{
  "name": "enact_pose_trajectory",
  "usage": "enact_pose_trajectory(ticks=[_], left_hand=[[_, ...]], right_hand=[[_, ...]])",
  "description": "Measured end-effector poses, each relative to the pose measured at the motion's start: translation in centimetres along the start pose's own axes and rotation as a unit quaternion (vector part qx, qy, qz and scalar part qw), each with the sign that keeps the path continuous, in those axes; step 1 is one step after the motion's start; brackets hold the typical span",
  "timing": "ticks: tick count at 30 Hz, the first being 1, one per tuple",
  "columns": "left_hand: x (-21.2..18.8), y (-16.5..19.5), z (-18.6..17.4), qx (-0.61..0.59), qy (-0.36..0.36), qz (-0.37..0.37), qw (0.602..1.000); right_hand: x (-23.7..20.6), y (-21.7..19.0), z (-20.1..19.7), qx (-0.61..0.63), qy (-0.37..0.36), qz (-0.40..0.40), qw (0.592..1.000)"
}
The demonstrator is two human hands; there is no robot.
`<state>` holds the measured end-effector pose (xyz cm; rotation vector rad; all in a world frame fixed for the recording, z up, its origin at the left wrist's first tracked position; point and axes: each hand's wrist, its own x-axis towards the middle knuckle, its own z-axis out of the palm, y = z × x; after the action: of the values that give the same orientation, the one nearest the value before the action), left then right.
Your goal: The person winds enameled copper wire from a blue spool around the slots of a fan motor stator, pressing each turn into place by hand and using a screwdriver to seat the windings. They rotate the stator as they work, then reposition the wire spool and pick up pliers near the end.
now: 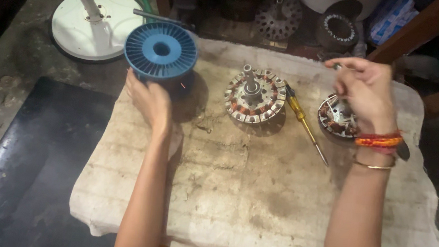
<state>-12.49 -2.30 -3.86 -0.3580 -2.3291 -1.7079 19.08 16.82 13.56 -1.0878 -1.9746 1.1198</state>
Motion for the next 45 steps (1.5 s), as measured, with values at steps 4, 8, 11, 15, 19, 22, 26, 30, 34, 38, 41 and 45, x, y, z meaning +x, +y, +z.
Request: enact_pose_trajectory(ticks=[4,8,11,15,19,22,26,30,34,38,41,45], left_hand=[[-0.9,1.3,-0.2,0.015,0.006,-0.017,1.000],[-3.2,3.9,-0.7,-0.034,0.103,0.022,0.994],[-4.4,5.3,-1.1,-0.033,0.205,0.178,0.962],[-7.7,7.3,-1.0,-0.104,-0.101,0.496,0.856],[-11.7,9.9,0.3,-0.086,-0.337,0.550,0.759],[-12.0,10.3,0.4,-0.052,-0.407,0.510,0.756],[-11.0,9.8,0.7,-0.025,-0.397,0.517,0.758],[-11.1,8.9,1.5,-0.038,-0.400,0.505,0.764],[-11.4,8.2,1.9,-0.037,-0.415,0.484,0.770],[-11.3,8.3,2.0,-0.087,-0.406,0.475,0.776],[-11.1,8.3,1.8,-0.147,-0.417,0.437,0.783],[-10.9,8.3,1.6,-0.142,-0.408,0.429,0.793]], right_hand=[[-0.5,-0.1,-2.6,-0.167,0.129,0.064,0.975],[-0.8,0.7,-4.2,-0.125,0.183,0.012,0.975],[-0.4,1.6,-4.2,-0.145,0.194,-0.030,0.970],[0.0,2.2,-2.8,-0.162,0.196,-0.095,0.962],[-0.1,1.0,-1.6,-0.120,0.193,-0.098,0.969],[-0.9,-0.4,-0.8,-0.213,0.197,-0.081,0.953],[-1.2,-2.2,0.5,-0.363,0.375,-0.226,0.823],[-2.6,-1.5,3.5,-0.405,0.366,-0.467,0.695],[-3.5,1.9,7.4,-0.218,-0.062,-0.372,0.900],[-3.9,5.4,6.7,-0.171,-0.039,-0.335,0.926],[-4.3,7.2,5.6,-0.162,-0.009,-0.302,0.939],[-4.3,8.0,5.7,-0.126,0.005,-0.273,0.954]])
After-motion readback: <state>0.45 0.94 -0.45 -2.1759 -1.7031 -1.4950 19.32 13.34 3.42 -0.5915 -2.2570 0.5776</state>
